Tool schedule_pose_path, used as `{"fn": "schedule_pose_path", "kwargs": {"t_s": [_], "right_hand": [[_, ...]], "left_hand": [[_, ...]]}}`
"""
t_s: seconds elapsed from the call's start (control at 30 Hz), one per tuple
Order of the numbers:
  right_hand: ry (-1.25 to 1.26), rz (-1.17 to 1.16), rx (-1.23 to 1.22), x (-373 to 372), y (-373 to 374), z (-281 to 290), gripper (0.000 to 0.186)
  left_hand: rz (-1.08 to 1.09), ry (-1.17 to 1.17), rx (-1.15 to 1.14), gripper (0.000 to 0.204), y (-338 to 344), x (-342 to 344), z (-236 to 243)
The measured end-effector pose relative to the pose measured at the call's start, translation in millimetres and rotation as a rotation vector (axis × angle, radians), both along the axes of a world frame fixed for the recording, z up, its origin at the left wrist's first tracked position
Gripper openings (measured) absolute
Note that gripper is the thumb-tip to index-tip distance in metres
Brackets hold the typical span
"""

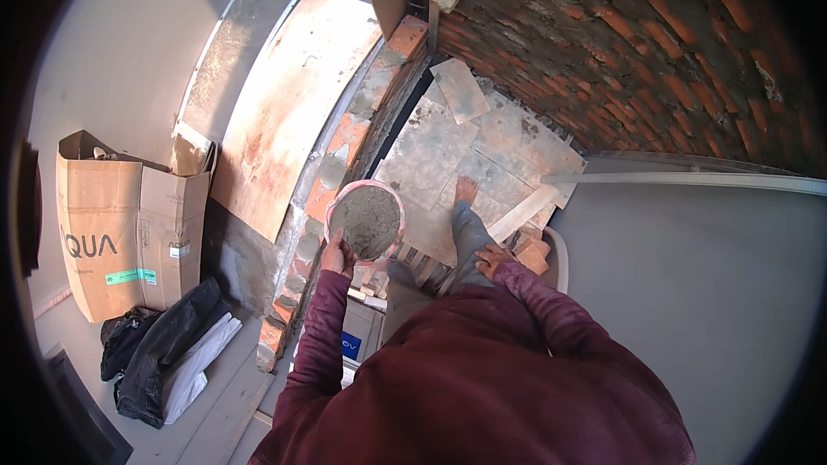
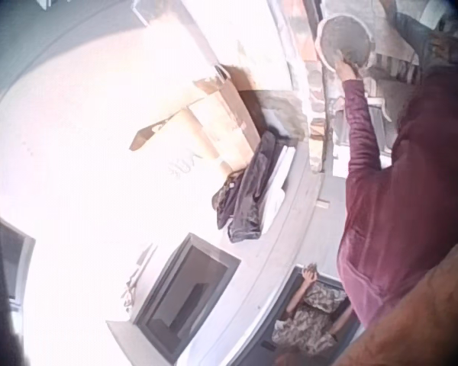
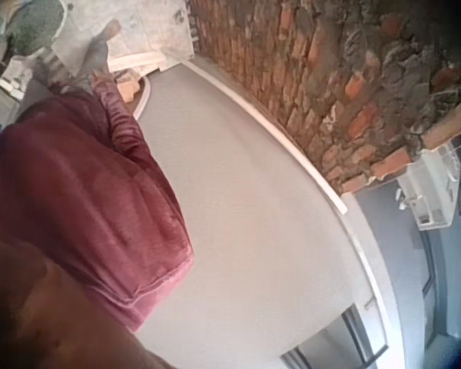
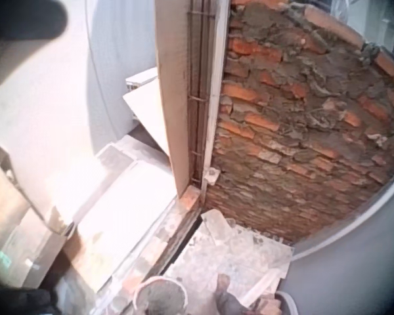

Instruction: The person builds a brick wall by using a trowel to apply mortar onto existing bricks and placing new bricks on top.

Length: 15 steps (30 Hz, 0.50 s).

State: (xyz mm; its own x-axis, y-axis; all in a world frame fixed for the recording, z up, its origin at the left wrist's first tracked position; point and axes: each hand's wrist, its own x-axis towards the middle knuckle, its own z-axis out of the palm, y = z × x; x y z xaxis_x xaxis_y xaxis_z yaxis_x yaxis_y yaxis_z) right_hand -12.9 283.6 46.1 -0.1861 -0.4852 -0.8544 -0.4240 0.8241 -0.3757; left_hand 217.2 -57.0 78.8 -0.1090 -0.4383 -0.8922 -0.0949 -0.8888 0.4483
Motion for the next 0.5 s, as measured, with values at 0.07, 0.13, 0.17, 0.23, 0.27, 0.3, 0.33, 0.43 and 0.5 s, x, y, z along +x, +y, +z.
{"fn": "schedule_pose_path", "kwargs": {"t_s": [0.07, 0.13, 0.17, 0.23, 0.27, 0.3, 0.33, 0.43, 0.5], "right_hand": [[-0.074, -0.021, 0.006, -23, 12, 12, 0.057], [-0.108, -0.030, 0.000, -38, 44, 19, 0.058], [-0.109, -0.058, -0.005, -46, 67, 20, 0.058], [-0.161, -0.192, -0.046, -47, 75, 32, 0.057], [-0.146, -0.153, -0.067, -40, 73, 30, 0.057], [-0.137, -0.120, -0.096, -33, 69, 25, 0.056], [-0.141, -0.148, -0.131, -29, 62, 25, 0.055], [-0.060, -0.255, -0.145, -20, 88, 35, 0.052], [-0.059, -0.287, -0.194, -5, 88, 27, 0.051]], "left_hand": [[-0.215, 0.002, -0.051, 0.022, -2, -40, -69], [-0.430, -0.008, -0.226, 0.032, 12, -92, -144], [-0.341, 0.084, -0.195, 0.035, 30, -146, -145], [-0.468, 0.059, -0.239, 0.030, 41, -188, -201], [-0.616, 0.001, -0.260, 0.031, 35, -187, -248], [-0.647, -0.051, -0.339, 0.027, 30, -192, -286], [-0.680, -0.098, -0.402, 0.023, 30, -201, -315], [-0.974, -0.104, -0.482, 0.029, 61, -280, -321], [-1.016, -0.095, -0.518, 0.033, 64, -284, -344]]}}
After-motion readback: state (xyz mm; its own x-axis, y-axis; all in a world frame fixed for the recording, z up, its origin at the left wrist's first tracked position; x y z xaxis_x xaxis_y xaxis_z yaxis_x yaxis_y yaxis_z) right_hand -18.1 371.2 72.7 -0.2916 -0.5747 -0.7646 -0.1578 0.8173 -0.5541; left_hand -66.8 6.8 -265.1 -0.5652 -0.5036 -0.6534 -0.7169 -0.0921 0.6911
